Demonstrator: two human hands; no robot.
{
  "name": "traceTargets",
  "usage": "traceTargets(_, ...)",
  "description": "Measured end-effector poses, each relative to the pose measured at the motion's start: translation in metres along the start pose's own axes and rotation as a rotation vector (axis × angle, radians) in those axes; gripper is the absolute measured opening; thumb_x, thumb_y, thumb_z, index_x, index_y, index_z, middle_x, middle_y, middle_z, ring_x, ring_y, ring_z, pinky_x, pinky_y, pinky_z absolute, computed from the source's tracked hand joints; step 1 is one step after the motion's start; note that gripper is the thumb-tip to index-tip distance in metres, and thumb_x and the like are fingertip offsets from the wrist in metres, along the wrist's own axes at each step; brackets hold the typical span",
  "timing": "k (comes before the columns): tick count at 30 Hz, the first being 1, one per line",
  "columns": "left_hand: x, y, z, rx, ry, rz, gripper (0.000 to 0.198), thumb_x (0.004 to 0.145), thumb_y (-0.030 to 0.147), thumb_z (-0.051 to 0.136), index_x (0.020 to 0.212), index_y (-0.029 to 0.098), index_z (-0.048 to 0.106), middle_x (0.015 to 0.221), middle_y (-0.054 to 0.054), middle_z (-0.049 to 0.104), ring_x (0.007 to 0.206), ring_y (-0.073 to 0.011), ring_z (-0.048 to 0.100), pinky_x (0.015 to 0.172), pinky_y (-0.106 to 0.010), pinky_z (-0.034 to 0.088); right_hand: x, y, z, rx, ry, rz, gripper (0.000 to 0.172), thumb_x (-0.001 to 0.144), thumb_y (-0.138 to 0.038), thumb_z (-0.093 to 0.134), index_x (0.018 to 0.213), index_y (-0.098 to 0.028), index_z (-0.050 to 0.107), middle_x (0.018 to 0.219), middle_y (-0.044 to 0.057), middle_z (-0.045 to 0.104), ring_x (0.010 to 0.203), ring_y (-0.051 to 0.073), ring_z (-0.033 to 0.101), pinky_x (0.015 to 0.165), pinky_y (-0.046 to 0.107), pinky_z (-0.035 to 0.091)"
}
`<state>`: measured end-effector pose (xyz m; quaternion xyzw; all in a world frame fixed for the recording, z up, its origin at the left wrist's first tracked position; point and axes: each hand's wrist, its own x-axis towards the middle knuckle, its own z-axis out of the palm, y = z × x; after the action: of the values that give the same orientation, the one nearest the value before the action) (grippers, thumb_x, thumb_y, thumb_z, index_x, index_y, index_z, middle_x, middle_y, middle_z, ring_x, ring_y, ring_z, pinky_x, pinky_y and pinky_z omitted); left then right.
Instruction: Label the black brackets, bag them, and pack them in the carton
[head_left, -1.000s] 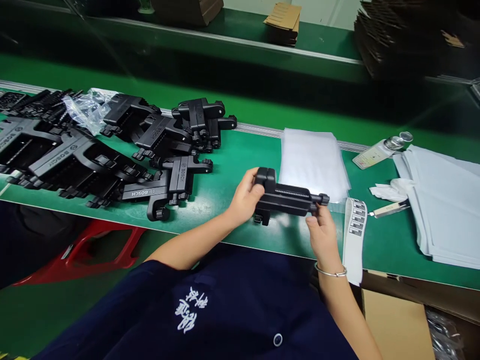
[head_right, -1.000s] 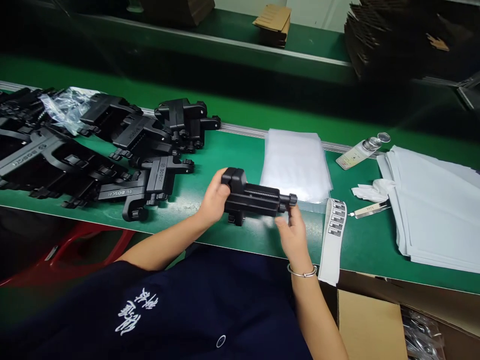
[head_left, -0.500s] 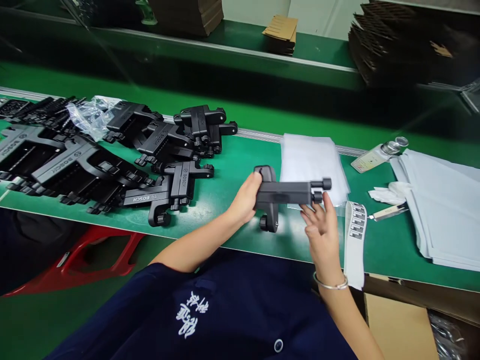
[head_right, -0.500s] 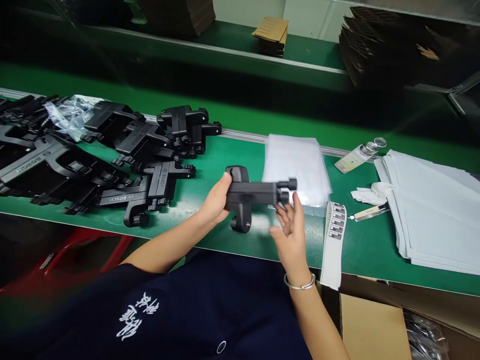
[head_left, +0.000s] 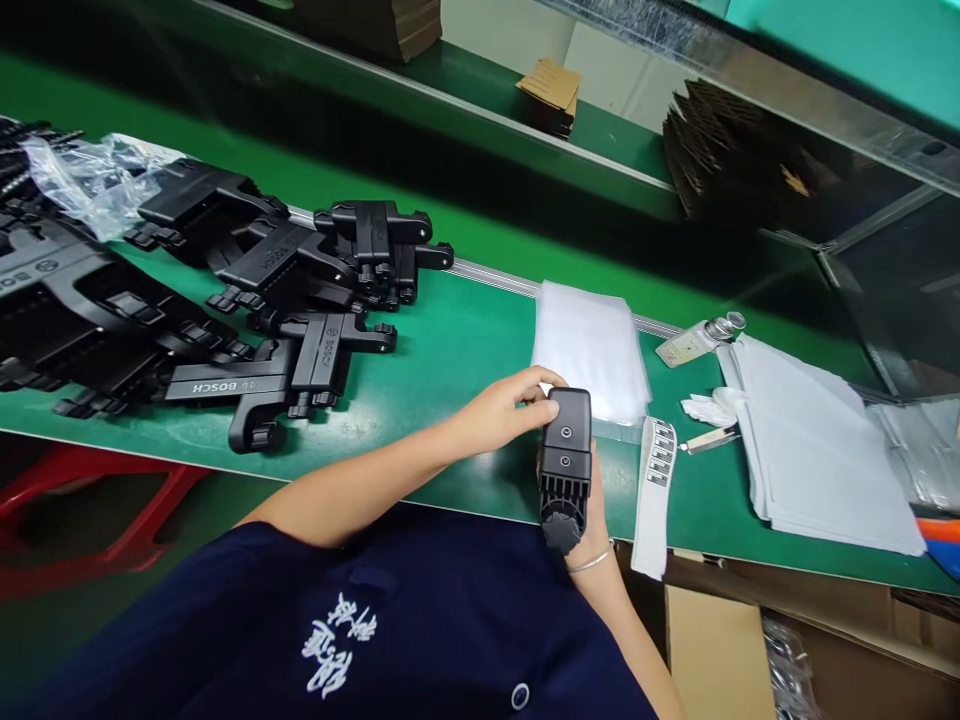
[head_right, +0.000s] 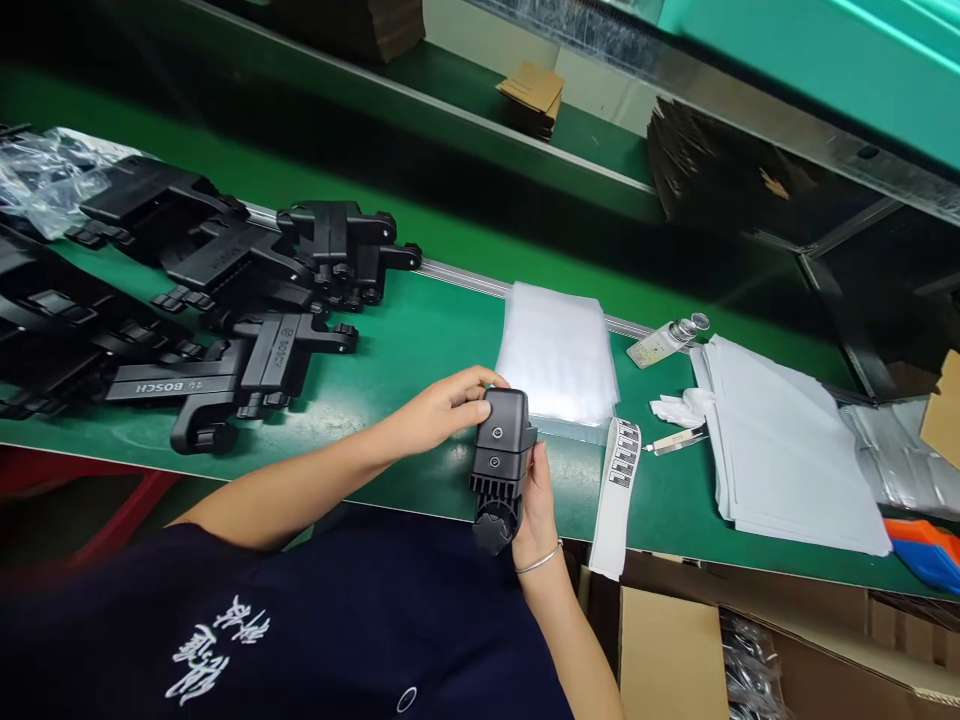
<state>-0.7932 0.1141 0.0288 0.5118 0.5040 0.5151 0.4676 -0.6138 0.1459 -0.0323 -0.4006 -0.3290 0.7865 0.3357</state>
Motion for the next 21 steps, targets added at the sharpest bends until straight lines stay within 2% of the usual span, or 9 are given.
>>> traceTargets(3,0.003,0.003,-0.001,0.007,0.037,-0.027,0.034,0.086,0.042,0.051,0.11,0.018,0.057,0.081,-0.001,0.063,0.079,-0.0165,0.06,0.078,-0.031,0.046,-0.001,0.0,0.001,0.067,0.03,0.073,0.035,0.075,-0.059,0.067,0.091,-0.029,0.07,0.089,-0.002,0.073,0.091,0.021,0.069,0.086,0.038,0.058)
traceTargets(6,-0.001,0.007,-0.005,0.033,0.011,-0.01,0.039,0.088,0.043,0.049,0.116,0.018,0.058,0.098,-0.006,0.067,0.089,-0.0194,0.062,0.083,-0.033,0.047,0.001,-0.002,0.001,0.059,0.049,0.052,0.038,0.075,-0.06,0.066,0.095,-0.027,0.069,0.095,0.0,0.073,0.099,0.021,0.067,0.093,0.039,0.055)
traceTargets(8,-0.01,0.009,-0.011,0.09,-0.053,0.016,0.055,0.083,0.046,0.058,0.131,0.019,0.052,0.121,-0.01,0.063,0.107,-0.0253,0.06,0.093,-0.037,0.045,0.0,-0.004,-0.001,0.009,0.068,-0.088,0.044,0.077,-0.062,0.063,0.101,-0.025,0.067,0.102,0.003,0.072,0.105,0.022,0.065,0.097,0.04,0.052)
traceTargets(11,-0.027,0.006,-0.019,0.147,-0.131,0.007,0.092,0.07,0.041,0.077,0.149,0.024,0.032,0.14,-0.012,0.051,0.126,-0.0333,0.05,0.104,-0.041,0.039,-0.007,-0.011,-0.009,-0.179,0.097,-0.471,0.054,0.074,-0.06,0.067,0.114,-0.025,0.058,0.11,0.006,0.069,0.107,0.023,0.064,0.098,0.044,0.049)
traceTargets(13,-0.038,0.001,-0.022,0.138,-0.121,-0.024,0.096,0.069,0.035,0.079,0.151,0.025,0.029,0.14,-0.012,0.052,0.127,-0.0344,0.05,0.107,-0.042,0.037,-0.014,-0.018,-0.016,-0.362,0.052,-0.667,0.062,0.071,-0.058,0.073,0.119,-0.025,0.053,0.113,0.009,0.067,0.106,0.025,0.064,0.097,0.046,0.049)
traceTargets(14,-0.042,-0.002,-0.023,0.122,-0.105,-0.037,0.094,0.07,0.032,0.078,0.15,0.026,0.03,0.139,-0.012,0.053,0.126,-0.0342,0.051,0.108,-0.043,0.037,-0.017,-0.021,-0.018,-0.442,0.015,-0.713,0.064,0.07,-0.057,0.074,0.12,-0.025,0.052,0.115,0.01,0.067,0.106,0.026,0.064,0.096,0.046,0.049)
traceTargets(17,-0.05,-0.007,-0.025,0.015,-0.065,-0.09,0.096,0.069,0.029,0.079,0.151,0.028,0.029,0.132,-0.01,0.058,0.12,-0.0321,0.056,0.106,-0.043,0.038,-0.024,-0.03,-0.024,-0.565,-0.067,-0.687,0.07,0.071,-0.058,0.073,0.127,-0.024,0.05,0.117,0.013,0.066,0.107,0.028,0.064,0.094,0.046,0.05)
traceTargets(19,-0.052,-0.009,-0.024,-0.162,-0.044,-0.135,0.102,0.069,0.033,0.081,0.152,0.031,0.021,0.125,-0.01,0.062,0.113,-0.0296,0.061,0.101,-0.042,0.043,-0.024,-0.036,-0.025,-0.552,-0.103,-0.608,0.075,0.072,-0.062,0.07,0.132,-0.022,0.049,0.119,0.014,0.064,0.108,0.029,0.063,0.094,0.045,0.05)
traceTargets(21,-0.052,-0.013,-0.022,-0.39,-0.023,-0.168,0.107,0.066,0.042,0.083,0.152,0.031,0.02,0.117,-0.009,0.065,0.104,-0.0273,0.065,0.092,-0.038,0.049,-0.021,-0.041,-0.025,-0.514,-0.133,-0.521,0.074,0.071,-0.065,0.068,0.128,-0.02,0.054,0.118,0.014,0.065,0.107,0.029,0.063,0.091,0.045,0.053)
